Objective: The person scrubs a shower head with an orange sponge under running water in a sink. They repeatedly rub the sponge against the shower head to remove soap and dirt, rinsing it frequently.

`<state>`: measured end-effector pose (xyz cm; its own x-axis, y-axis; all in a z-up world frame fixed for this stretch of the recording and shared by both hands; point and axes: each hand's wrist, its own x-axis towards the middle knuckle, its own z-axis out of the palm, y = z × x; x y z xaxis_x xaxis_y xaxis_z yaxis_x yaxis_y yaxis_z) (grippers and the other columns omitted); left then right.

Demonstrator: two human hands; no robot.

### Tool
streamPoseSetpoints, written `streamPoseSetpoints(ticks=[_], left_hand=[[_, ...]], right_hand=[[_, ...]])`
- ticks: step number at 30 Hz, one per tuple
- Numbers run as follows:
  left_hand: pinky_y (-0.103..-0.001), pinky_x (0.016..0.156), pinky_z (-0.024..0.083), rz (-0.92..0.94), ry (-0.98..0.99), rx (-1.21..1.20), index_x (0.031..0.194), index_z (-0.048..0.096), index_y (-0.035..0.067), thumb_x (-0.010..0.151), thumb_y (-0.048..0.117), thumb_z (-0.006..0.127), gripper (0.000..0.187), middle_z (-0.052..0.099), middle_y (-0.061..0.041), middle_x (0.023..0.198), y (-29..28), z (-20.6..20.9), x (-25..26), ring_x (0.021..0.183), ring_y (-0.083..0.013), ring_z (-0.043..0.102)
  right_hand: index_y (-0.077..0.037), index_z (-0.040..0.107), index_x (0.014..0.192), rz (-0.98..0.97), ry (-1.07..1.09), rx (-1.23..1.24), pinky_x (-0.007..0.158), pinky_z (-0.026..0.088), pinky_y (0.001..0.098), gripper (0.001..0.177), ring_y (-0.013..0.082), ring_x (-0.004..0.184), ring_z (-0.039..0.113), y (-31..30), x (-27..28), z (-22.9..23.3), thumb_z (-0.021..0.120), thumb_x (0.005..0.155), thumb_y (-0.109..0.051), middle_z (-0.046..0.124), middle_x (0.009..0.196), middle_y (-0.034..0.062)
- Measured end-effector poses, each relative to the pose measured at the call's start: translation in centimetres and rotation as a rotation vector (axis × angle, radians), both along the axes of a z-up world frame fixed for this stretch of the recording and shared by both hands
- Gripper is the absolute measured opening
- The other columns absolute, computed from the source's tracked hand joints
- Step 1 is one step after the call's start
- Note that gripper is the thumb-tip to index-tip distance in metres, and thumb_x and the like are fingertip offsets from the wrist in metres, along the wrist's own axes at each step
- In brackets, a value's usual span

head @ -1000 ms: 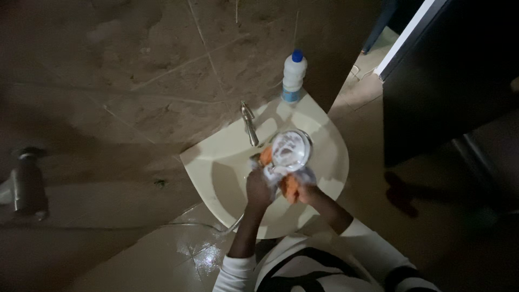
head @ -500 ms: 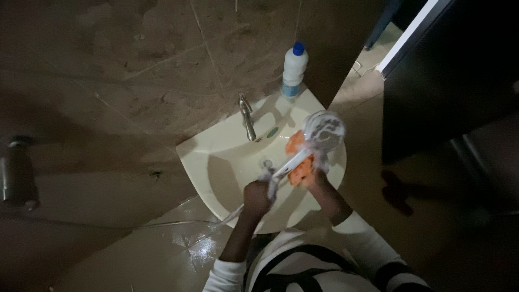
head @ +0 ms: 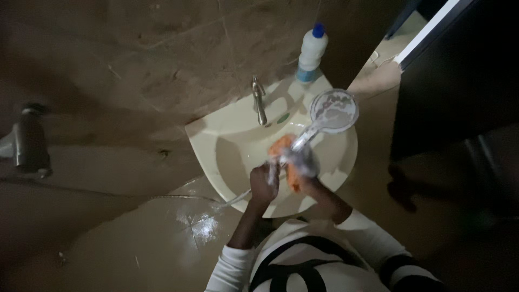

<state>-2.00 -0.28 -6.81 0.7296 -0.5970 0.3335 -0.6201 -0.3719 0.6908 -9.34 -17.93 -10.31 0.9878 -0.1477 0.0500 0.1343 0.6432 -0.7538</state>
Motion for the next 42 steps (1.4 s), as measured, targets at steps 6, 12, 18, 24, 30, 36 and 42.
streamPoseSetpoints(ticks=[6,12,18,24,30,36,42], left_hand=[[-0.052,0.060,0.048,0.041,-0.173,0.028,0.092,0.063,0.006,0.102,0.019,0.057,0.017,0.064,-0.020,0.078,1.9,-0.2,0.8,0.068,-0.0412,0.063],[-0.038,0.057,0.044,-0.377,0.532,-0.101,0.120,0.069,0.008,0.103,0.029,0.062,0.029,0.062,-0.007,0.082,2.8,-2.5,1.4,0.065,-0.0231,0.055],[-0.026,0.060,0.043,-0.492,1.385,-0.044,0.109,0.072,0.004,0.105,0.053,0.043,0.057,0.059,0.003,0.077,3.5,1.1,2.4,0.066,-0.0100,0.051],[-0.024,0.057,0.034,-0.516,1.256,-0.122,0.110,0.074,0.005,0.103,0.056,0.050,0.057,0.053,0.007,0.076,4.4,7.4,3.5,0.064,-0.0065,0.044],[-0.024,0.061,0.035,-0.374,1.259,-0.291,0.113,0.075,0.004,0.105,0.054,0.051,0.056,0.051,0.008,0.078,3.3,5.7,4.0,0.067,-0.0053,0.043],[-0.025,0.070,0.045,-0.326,1.284,-0.402,0.126,0.067,0.005,0.100,0.046,0.058,0.049,0.057,0.005,0.087,1.9,3.7,3.7,0.074,-0.0068,0.050],[-0.028,0.069,0.046,-0.268,1.336,-0.166,0.123,0.068,0.010,0.098,0.050,0.053,0.048,0.064,0.001,0.090,0.9,3.1,2.8,0.074,-0.0119,0.053]], right_hand=[[0.003,0.054,0.139,-0.170,0.001,-0.099,0.101,0.058,0.0530,0.045,0.0344,0.114,0.065,-6.2,-0.3,-4.0,0.067,0.100,-0.016,0.062,0.126,0.0233],[0.003,0.056,0.137,-0.106,-0.038,-0.180,0.100,0.059,0.0527,0.041,0.0338,0.112,0.066,-7.6,-0.1,-8.8,0.068,0.100,-0.011,0.064,0.122,0.0232],[0.004,0.058,0.135,-0.102,-0.070,-0.326,0.100,0.060,0.0524,0.037,0.0333,0.110,0.067,-8.2,-0.3,-10.0,0.070,0.101,-0.006,0.066,0.119,0.0231],[0.002,0.056,0.135,-0.340,0.024,-0.326,0.094,0.057,0.0473,0.044,0.0297,0.110,0.063,-8.9,1.9,-3.5,0.070,0.095,-0.010,0.063,0.122,0.0193],[0.003,0.054,0.138,-0.281,-0.082,-0.159,0.095,0.055,0.0474,0.051,0.0310,0.113,0.062,-6.2,2.5,5.6,0.071,0.093,-0.014,0.062,0.126,0.0215],[0.003,0.052,0.141,0.022,-0.126,-0.169,0.097,0.053,0.0476,0.059,0.0324,0.117,0.060,-2.6,1.3,6.5,0.073,0.090,-0.018,0.061,0.130,0.0238],[0.003,0.050,0.144,0.003,-0.173,-0.606,0.098,0.051,0.0477,0.066,0.0337,0.120,0.059,-6.0,4.6,2.6,0.075,0.088,-0.023,0.061,0.134,0.0260]])
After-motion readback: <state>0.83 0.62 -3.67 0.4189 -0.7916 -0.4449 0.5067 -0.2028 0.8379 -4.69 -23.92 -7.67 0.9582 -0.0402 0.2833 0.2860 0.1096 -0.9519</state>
